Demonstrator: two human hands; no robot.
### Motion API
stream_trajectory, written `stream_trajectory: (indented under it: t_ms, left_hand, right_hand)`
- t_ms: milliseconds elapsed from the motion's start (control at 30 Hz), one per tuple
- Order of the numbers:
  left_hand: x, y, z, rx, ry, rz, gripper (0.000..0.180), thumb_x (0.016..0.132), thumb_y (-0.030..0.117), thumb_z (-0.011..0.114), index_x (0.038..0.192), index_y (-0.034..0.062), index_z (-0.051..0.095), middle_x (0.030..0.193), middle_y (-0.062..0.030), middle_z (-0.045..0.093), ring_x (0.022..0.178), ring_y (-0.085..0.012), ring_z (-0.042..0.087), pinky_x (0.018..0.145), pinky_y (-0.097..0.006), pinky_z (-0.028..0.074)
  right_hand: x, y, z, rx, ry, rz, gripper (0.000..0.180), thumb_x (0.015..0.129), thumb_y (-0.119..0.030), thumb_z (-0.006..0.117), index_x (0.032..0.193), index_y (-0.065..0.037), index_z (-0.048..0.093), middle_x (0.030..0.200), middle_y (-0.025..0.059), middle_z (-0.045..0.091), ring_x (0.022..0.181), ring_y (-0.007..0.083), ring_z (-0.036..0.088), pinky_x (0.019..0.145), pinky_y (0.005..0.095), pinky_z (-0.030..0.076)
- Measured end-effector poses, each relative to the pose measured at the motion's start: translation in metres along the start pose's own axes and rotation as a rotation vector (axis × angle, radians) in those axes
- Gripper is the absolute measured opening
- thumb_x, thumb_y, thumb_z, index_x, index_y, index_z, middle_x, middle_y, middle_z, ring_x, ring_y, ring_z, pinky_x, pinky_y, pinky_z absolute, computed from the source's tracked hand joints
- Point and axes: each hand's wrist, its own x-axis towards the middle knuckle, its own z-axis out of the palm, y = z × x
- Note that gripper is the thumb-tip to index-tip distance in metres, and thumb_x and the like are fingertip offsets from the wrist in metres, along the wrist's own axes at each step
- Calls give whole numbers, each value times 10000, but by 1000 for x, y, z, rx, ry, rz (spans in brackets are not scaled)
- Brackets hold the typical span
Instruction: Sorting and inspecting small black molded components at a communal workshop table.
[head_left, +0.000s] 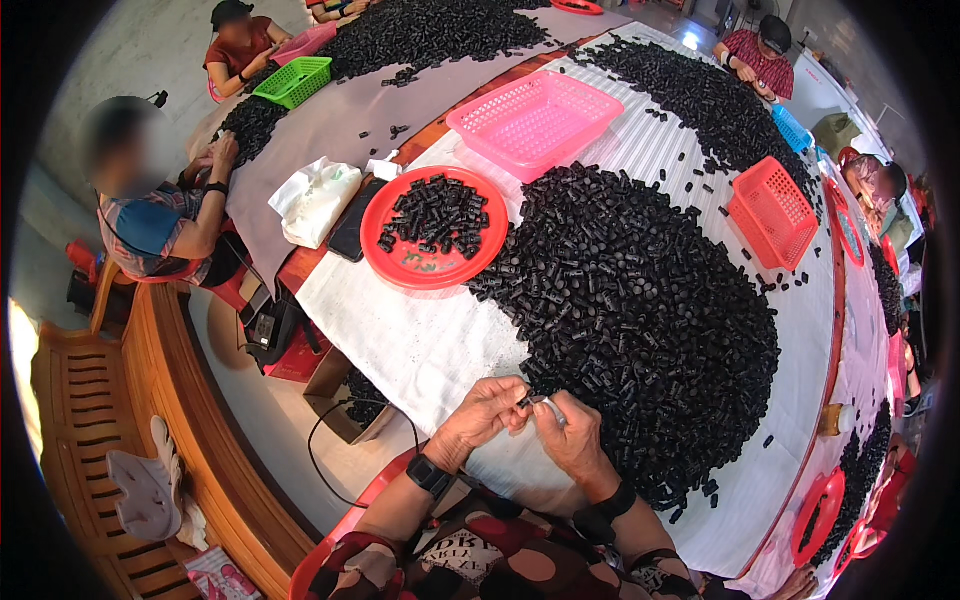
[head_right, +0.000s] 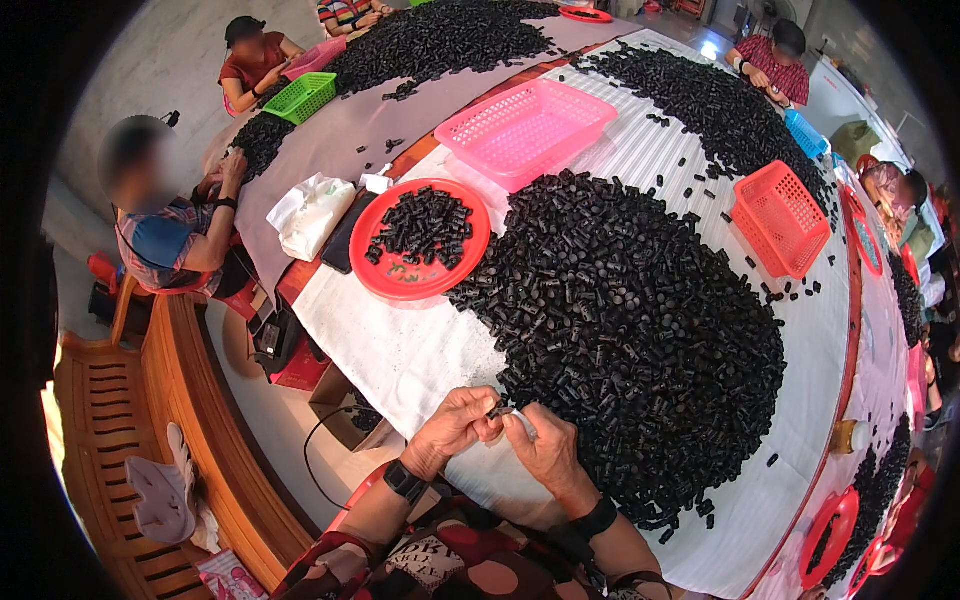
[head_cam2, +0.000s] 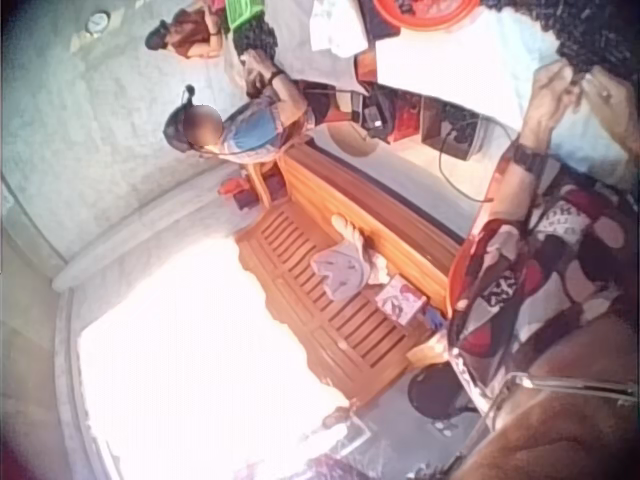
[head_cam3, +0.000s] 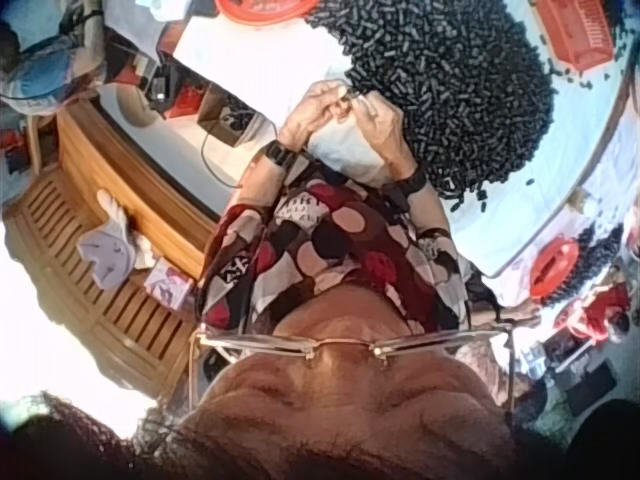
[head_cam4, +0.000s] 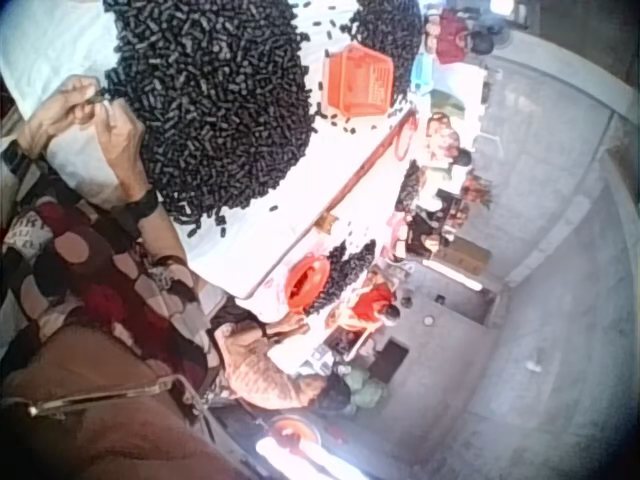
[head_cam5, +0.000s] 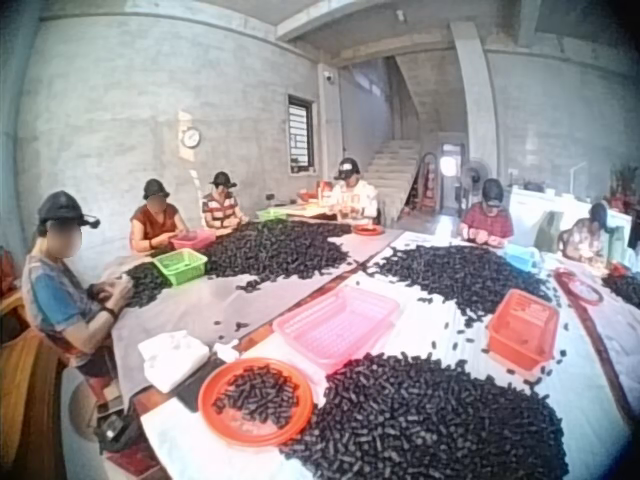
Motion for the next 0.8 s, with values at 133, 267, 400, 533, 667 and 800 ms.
stream_trajectory:
  t_ms: [133,267,400,533,667,800]
  left_hand:
    - [1,1,1,-7,-5,-2,201,955,193,525,931,5,589,748,-35,573,604,-97,509,533,-230,418]
    - [0,1,1,-3,-5,-4,203,953,193,529,931,0,588,753,-39,574,603,-96,509,533,-229,419]
    - [0,0,0,-8,-8,-1,212,948,196,538,923,-9,585,752,-41,577,595,-96,506,534,-227,419]
    - [2,-1,1,8,10,-11,214,946,197,539,911,-10,580,757,-45,576,592,-99,501,534,-226,420]
    - [1,2,2,0,-20,10,212,948,198,536,906,-5,578,762,-50,572,597,-100,497,533,-226,417]
    - [0,1,0,-18,-25,3,209,951,199,531,907,1,579,763,-51,567,599,-103,493,531,-226,414]
  right_hand:
    - [0,2,0,-1,8,7,251,864,-181,626,718,-15,508,620,150,527,541,330,560,463,378,427]
    - [1,1,0,9,7,5,248,861,-179,627,714,-17,508,618,147,527,537,326,558,462,375,427]
    - [2,-2,-2,-21,-38,-11,240,854,-168,631,709,-22,509,616,142,528,535,319,561,460,370,428]
    - [0,0,-2,-8,-31,7,242,855,-169,629,707,-19,509,618,141,527,539,317,561,464,368,428]
    - [1,-1,0,14,-1,22,242,859,-170,624,710,-16,510,628,143,532,544,317,559,471,368,430]
    - [0,-1,0,15,5,25,239,862,-167,619,714,-13,511,636,145,537,547,318,559,475,370,430]
